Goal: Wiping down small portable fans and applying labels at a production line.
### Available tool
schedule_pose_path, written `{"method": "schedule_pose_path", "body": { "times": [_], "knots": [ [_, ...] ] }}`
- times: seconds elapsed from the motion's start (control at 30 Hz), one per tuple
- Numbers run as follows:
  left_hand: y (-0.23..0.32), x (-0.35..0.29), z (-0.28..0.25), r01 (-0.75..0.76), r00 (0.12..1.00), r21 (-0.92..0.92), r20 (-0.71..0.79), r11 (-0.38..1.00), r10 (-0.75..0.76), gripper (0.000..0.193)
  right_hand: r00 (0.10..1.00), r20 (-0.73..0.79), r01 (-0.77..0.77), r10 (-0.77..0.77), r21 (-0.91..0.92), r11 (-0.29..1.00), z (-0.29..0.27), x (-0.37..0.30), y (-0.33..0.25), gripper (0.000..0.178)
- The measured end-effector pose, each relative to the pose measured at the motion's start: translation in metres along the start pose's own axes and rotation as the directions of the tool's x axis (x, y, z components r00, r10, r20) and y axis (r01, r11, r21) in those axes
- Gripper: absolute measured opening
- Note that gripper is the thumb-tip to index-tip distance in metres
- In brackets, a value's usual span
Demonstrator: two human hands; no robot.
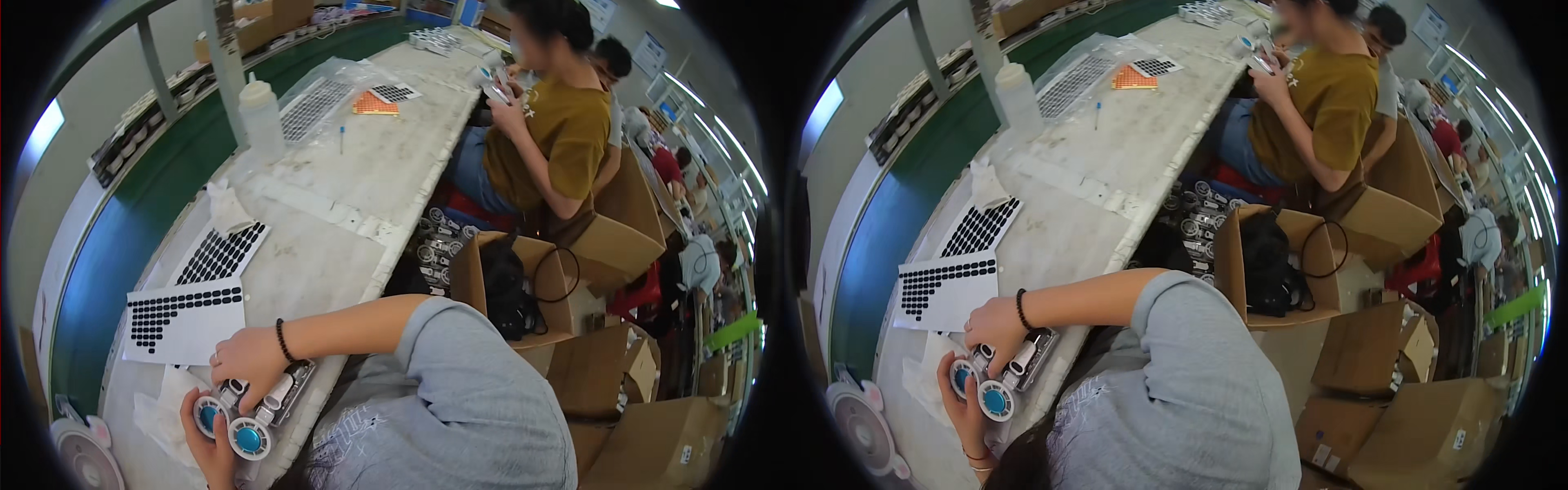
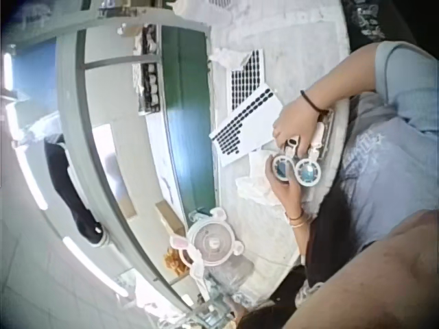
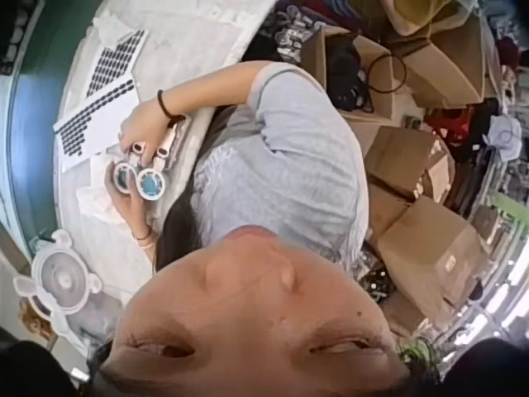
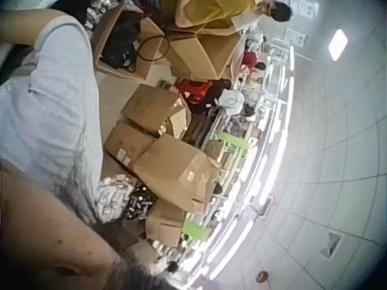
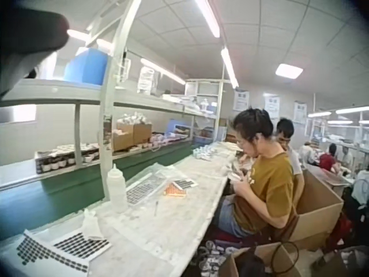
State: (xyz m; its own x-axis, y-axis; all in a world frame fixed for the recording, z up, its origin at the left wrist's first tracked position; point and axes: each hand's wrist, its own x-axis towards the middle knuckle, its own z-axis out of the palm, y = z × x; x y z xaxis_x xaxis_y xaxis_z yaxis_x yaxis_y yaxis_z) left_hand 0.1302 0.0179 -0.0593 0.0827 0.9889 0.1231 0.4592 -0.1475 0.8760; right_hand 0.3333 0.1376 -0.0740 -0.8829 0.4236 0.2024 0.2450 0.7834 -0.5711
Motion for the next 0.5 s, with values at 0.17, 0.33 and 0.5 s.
{"method": "schedule_pose_path", "body": {
  "times": [0.17,0.33,0.5],
  "knots": [
    [-0.015,0.001,-0.005,-0.032,0.999,0.052,-0.014,0.998,0.033,0.046,0.998,0.067,0.01,-0.012,0.027,1.0,0.005,0.012,0.0,0.057],
    [-0.007,0.003,-0.013,-0.114,0.97,-0.078,-0.224,0.99,0.094,0.05,0.953,-0.292,0.082,-0.078,-0.001,0.997,-0.007,0.001,-0.006,0.049],
    [-0.006,0.009,-0.01,-0.149,0.983,-0.165,-0.129,0.975,0.128,0.052,0.829,-0.555,0.035,-0.063,-0.061,0.998,-0.03,-0.009,-0.009,0.055]
  ]
}}
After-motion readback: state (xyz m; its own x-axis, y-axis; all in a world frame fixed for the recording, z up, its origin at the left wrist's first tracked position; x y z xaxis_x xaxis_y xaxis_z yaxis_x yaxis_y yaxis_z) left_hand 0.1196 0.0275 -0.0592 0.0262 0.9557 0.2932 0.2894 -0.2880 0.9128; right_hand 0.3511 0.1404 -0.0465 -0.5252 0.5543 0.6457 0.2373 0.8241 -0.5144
